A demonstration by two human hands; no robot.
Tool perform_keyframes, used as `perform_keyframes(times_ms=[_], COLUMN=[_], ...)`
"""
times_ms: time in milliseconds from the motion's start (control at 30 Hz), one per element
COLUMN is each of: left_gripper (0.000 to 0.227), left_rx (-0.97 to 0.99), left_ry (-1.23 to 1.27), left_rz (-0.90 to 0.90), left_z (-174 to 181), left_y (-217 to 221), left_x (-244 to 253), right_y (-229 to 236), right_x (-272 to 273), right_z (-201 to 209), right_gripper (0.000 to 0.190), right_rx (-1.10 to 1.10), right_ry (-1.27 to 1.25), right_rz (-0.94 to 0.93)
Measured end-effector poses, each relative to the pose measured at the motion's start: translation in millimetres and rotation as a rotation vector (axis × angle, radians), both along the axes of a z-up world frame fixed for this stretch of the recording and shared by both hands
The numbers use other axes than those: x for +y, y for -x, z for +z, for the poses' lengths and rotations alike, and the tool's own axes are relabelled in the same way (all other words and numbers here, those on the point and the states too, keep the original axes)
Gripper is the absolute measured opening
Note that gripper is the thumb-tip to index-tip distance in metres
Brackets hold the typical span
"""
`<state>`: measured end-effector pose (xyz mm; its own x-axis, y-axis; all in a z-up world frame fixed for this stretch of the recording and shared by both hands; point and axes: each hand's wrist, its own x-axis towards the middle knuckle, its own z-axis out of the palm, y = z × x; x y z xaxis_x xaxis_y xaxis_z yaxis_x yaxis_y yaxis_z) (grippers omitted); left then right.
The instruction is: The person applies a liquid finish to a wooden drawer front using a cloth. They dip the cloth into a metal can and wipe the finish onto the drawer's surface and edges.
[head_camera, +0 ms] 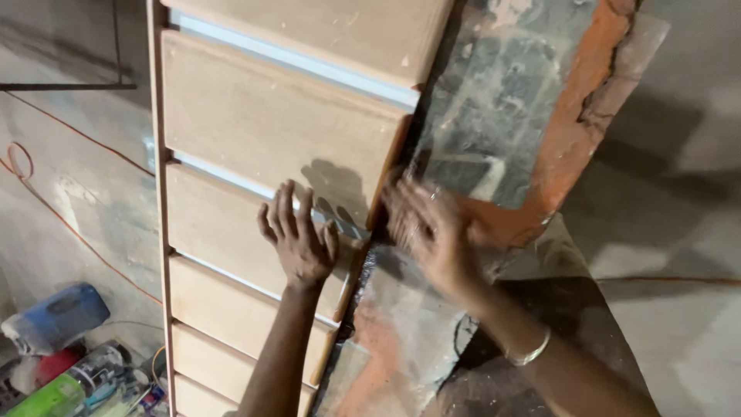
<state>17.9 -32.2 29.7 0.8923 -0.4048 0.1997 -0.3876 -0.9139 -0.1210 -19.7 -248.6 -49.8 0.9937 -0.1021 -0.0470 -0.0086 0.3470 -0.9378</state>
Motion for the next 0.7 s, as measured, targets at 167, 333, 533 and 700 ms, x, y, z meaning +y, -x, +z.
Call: perform_keyframes(times_ms=[167, 333, 533, 700], left_gripper=[0.051, 0.049, 0.045, 0.043], left_rx=[-0.051, -0.063, -0.118, -0.083], left_ry=[0.062, 0.128, 0.034, 0.191], left_rz=[0.031, 0.021, -0.020, -0.020], left_z=[8, 5, -11, -15], left_y=[-55, -116, -221, -249], left_x=[-58, -109, -163, -184], right_y=[-165, -178, -101, -227], right_x=[-126, -91, -55, -121], right_z=[-24, 6, 14, -25], right_gripper=[0.047, 0.047, 0.047, 0.033], right_rx=[-0.242, 0.511, 0.255, -0.115], right_ry=[0.573, 0.455, 0.253, 0.346], right_rz=[-0.297, 0.107, -0.012, -0.377])
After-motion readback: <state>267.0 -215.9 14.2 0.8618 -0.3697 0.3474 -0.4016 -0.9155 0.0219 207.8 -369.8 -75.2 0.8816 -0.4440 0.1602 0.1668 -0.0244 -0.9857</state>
